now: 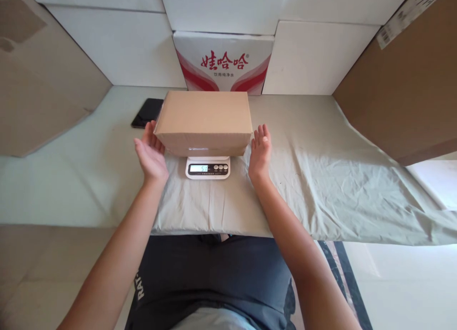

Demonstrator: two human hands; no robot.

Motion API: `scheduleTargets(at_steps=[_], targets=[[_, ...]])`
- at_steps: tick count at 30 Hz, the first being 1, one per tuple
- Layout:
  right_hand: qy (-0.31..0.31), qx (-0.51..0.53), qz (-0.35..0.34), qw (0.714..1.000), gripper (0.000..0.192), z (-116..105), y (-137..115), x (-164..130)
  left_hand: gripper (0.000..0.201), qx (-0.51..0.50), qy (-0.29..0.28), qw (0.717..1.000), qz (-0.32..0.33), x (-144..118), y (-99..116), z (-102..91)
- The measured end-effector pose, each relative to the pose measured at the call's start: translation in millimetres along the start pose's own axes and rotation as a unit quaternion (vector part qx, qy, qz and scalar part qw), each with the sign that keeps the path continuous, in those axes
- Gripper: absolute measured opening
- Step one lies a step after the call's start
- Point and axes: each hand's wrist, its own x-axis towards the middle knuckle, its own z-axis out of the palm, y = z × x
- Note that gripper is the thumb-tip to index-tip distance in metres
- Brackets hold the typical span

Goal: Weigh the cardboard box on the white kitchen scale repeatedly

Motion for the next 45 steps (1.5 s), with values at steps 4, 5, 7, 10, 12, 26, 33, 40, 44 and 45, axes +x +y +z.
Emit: scheduleTargets(at_steps=[4, 5, 7, 10, 12, 26, 33, 40, 44, 45], targets=[[0.009, 0.014, 0.001, 1.000, 0.066, 0, 0, 1, 0.084, 0.004, 0.000, 1.000, -0.015, -1, 2, 1.9], [0.009, 0.015, 0.004, 1.000, 0.065, 0, 0, 1, 0.084, 0.000, 0.004, 1.000, -0.020, -1, 2, 2.9], [0.008, 0.012, 0.007, 1.000, 0.066, -2, 1, 2, 0.085, -0.008, 0.013, 1.000, -0.025, -1, 3, 4.5], [0.001, 0.003, 0.005, 1.000, 0.067, -4, 3, 4, 0.086, -0.008, 0.014, 1.000, -0.024, -1, 2, 5.0], [0.000, 0.005, 0.007, 1.000, 0.067, -4, 3, 4, 0.087, -0.001, 0.011, 1.000, -0.021, 0, 1, 4.7], [-0.009, 0.010, 0.026, 1.000, 0.071, -6, 10, 9, 0.084, 0.018, 0.003, 0.999, -0.026, 2, -6, 1.3], [-0.006, 0.009, 0.030, 0.999, 0.072, -4, 12, 9, 0.092, 0.014, -0.001, 1.000, -0.017, 1, -4, 5.1], [0.002, 0.032, 0.043, 0.999, 0.070, 4, 5, 4, 0.097, 0.019, -0.005, 1.000, -0.011, -1, -4, 5.7], [0.003, 0.034, 0.046, 0.998, 0.070, 6, 4, 2, 0.099, 0.014, 0.001, 1.000, -0.008, -1, -6, 5.8], [0.000, 0.032, 0.045, 0.998, 0.070, 6, 3, 2, 0.100, 0.014, 0.002, 1.000, -0.009, -1, -7, 6.1]])
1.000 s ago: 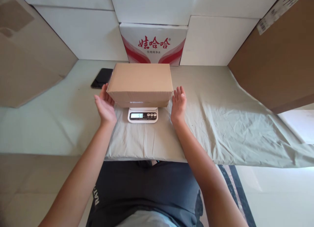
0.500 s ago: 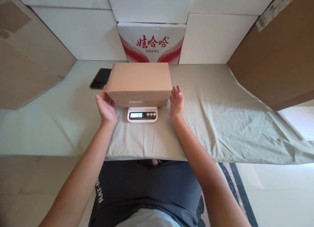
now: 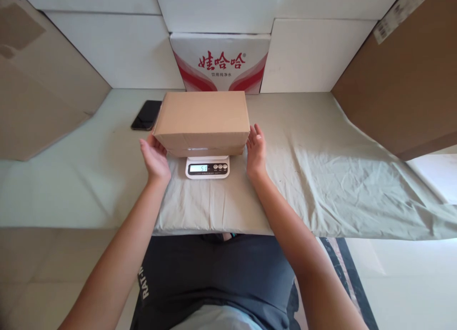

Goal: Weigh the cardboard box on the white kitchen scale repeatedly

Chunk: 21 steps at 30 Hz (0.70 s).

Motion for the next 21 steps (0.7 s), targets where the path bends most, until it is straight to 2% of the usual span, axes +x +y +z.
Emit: scheduleTargets(at_steps=[5, 8, 13, 21], targets=[[0.008, 0.016, 0.008, 1.000, 0.061, 3, -6, -4, 0.103, -0.007, 0.005, 1.000, 0.015, -4, 3, 5.0], [0.009, 0.023, 0.011, 1.000, 0.061, 4, -8, -5, 0.097, -0.007, -0.003, 1.000, 0.029, -8, 6, 7.8], [-0.022, -0.011, -0.022, 0.999, 0.065, 3, -5, -6, 0.086, 0.000, -0.006, 0.999, 0.033, -10, 8, 9.0], [-0.067, -0.042, -0.049, 0.996, 0.063, 6, -5, -12, 0.088, 0.007, -0.019, 0.999, 0.046, -11, 8, 10.1]])
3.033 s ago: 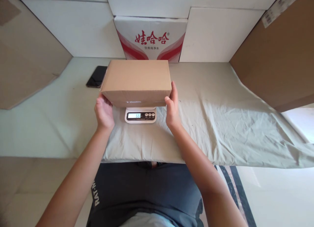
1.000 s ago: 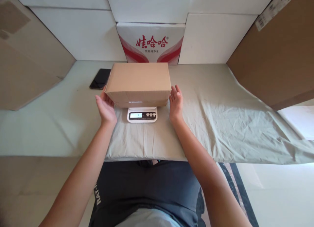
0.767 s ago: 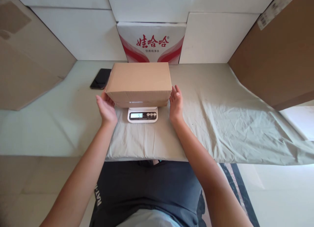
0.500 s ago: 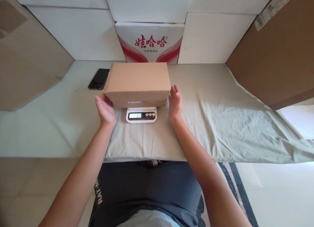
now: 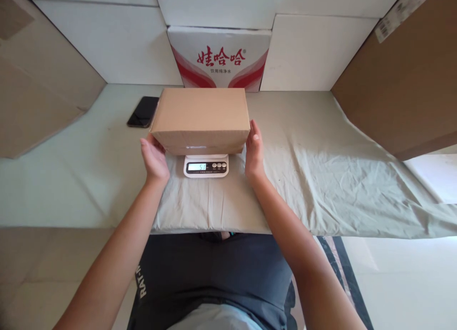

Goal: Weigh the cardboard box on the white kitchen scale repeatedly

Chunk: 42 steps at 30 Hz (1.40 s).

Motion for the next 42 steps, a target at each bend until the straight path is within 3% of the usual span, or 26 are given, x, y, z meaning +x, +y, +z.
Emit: scheduleTargets(at_steps=[7, 30, 42], targets=[[0.017, 0.026, 0.012, 0.999, 0.066, 3.0, -5.4, -0.6, 0.082, -0.002, -0.002, 1.000, 0.008, 0.0, -0.3, -0.6], [-0.020, 0.004, -0.009, 1.000, 0.062, 0.4, 0.0, -6.4, 0.079, 0.007, -0.022, 0.999, 0.025, -3.4, 4.9, 1.6], [-0.010, -0.022, 0.003, 1.000, 0.066, 1.8, -2.4, -7.4, 0.086, 0.025, -0.015, 0.999, 0.016, -4.2, 8.2, 2.5]])
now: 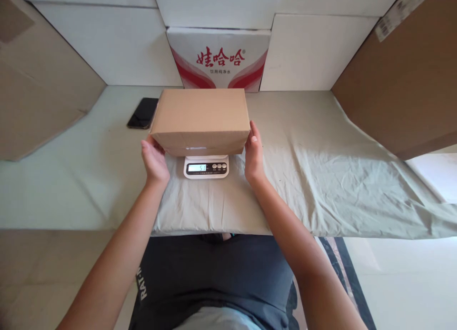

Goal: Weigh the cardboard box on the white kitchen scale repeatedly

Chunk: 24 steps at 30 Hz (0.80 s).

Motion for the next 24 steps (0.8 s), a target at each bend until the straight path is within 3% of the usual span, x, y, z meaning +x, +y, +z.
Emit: scheduleTargets(at_steps=[24], targets=[[-0.003, 0.025, 0.013, 1.000, 0.063, -1.5, -1.9, 0.9, 0.084, -0.007, -0.002, 1.000, -0.004, 0.3, -2.2, -1.7]])
